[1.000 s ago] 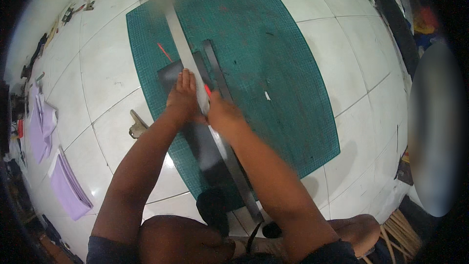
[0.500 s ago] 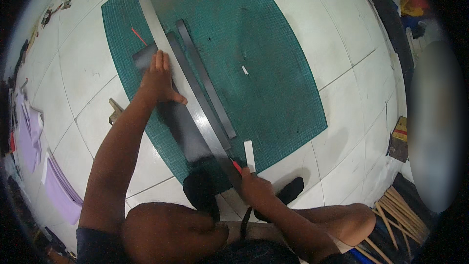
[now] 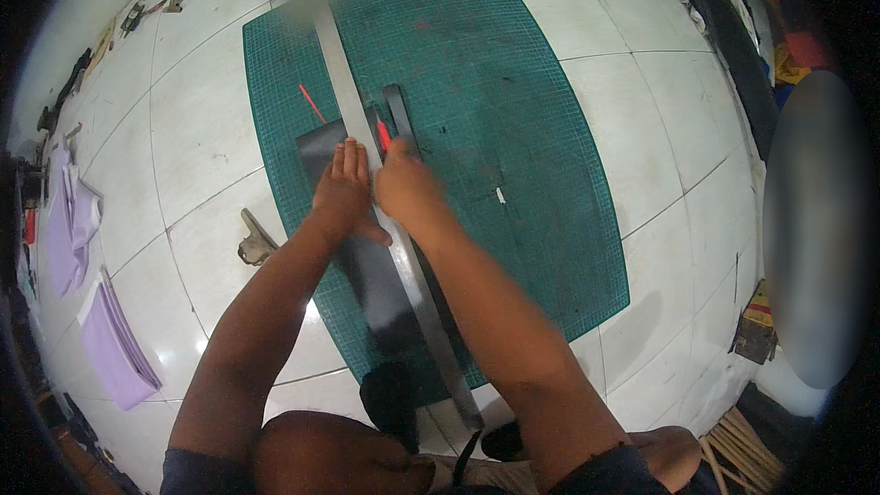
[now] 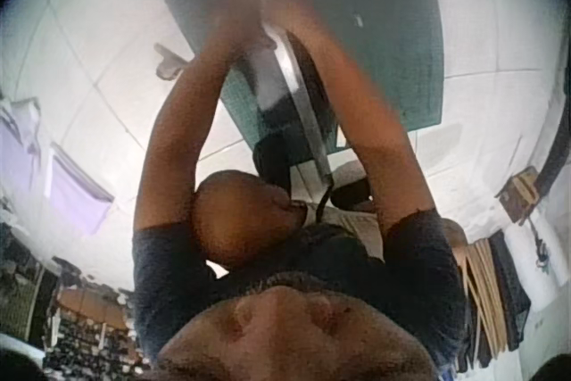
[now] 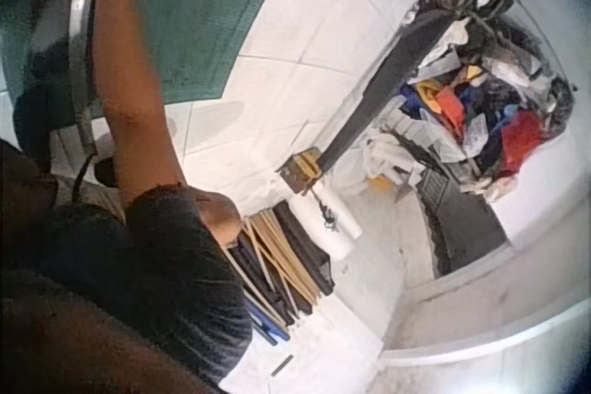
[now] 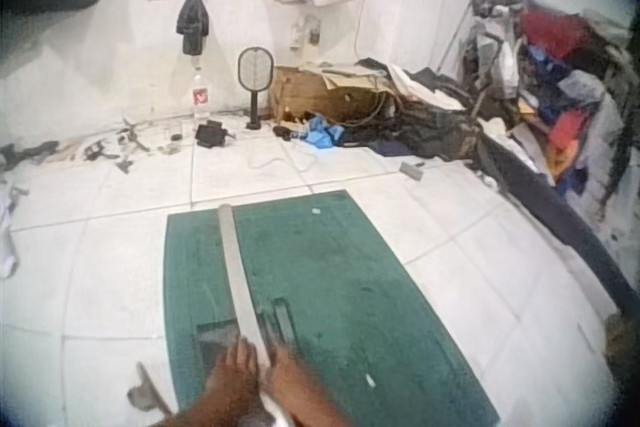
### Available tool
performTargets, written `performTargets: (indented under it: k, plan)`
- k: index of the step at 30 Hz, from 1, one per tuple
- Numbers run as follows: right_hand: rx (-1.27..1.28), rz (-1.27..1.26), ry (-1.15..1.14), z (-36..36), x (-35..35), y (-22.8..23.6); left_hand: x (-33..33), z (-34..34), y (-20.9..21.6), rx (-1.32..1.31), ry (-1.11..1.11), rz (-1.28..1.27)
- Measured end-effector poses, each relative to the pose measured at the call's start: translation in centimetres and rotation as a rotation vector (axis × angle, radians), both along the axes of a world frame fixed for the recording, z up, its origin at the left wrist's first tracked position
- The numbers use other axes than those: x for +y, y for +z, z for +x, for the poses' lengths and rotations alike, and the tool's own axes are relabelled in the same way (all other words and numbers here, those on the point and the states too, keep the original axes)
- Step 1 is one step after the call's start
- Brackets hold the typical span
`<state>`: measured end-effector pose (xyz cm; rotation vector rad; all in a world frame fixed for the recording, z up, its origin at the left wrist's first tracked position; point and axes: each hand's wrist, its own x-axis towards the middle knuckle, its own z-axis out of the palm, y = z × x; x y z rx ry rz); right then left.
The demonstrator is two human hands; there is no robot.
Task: The person uses a utility knife and a long metal straightedge to cut multiple parallel strips from a dark gray sheet of material on a green cutting mat.
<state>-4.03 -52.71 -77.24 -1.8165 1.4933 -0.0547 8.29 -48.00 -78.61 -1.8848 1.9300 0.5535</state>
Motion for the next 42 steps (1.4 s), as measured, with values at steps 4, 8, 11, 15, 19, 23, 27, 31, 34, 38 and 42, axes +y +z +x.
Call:
performTargets:
  k: [4, 8, 11, 15, 19, 23, 27, 31, 34, 38, 42]
  plan:
    - [0.104, 0.050, 0.013, 3.4, -2.1, 1.2, 0.0, 0.1, 0.7, -0.014, -0.009, 0.035]
    - [0.100, 0.035, 0.018, 4.3, -2.3, 1.0, 0.0, 0.4, 0.9, -0.003, -0.011, 0.036]
    - [0.095, -0.004, 0.042, 4.0, -2.8, 0.7, -0.1, -0.1, 0.8, 0.001, -0.020, 0.038]
    - [0.216, 0.184, 0.173, 4.9, -5.4, 1.8, -0.4, -0.8, 0.9, -0.060, -0.036, 0.085]
    - [0.187, 0.167, 0.135, 3.0, -2.6, 2.7, -0.3, -0.2, 0.8, -0.061, -0.011, 0.078]
    - [0.235, 0.240, 0.180, -2.3, 3.8, 3.4, -0.3, -0.2, 1.1, -0.038, 0.036, 0.065]
    - [0.301, 0.310, 0.147, -8.7, 11.5, 4.1, -0.3, -1.3, 1.9, -0.008, 0.047, 0.049]
    - [0.358, 0.503, 0.109, -14.6, 20.4, 5.0, 0.4, -0.3, 1.1, 0.025, 0.078, 0.007]
    - [0.418, 0.557, 0.134, -18.4, 25.4, 6.3, 0.4, 0.1, 0.9, 0.054, 0.074, -0.032]
    - [0.438, 0.513, 0.113, -20.2, 27.0, 8.0, 0.0, -0.1, 0.9, 0.000, 0.008, -0.010]
    - [0.179, 0.408, -0.019, -19.5, 24.0, 11.4, 1.0, 0.8, -0.2, 0.044, 0.006, -0.107]
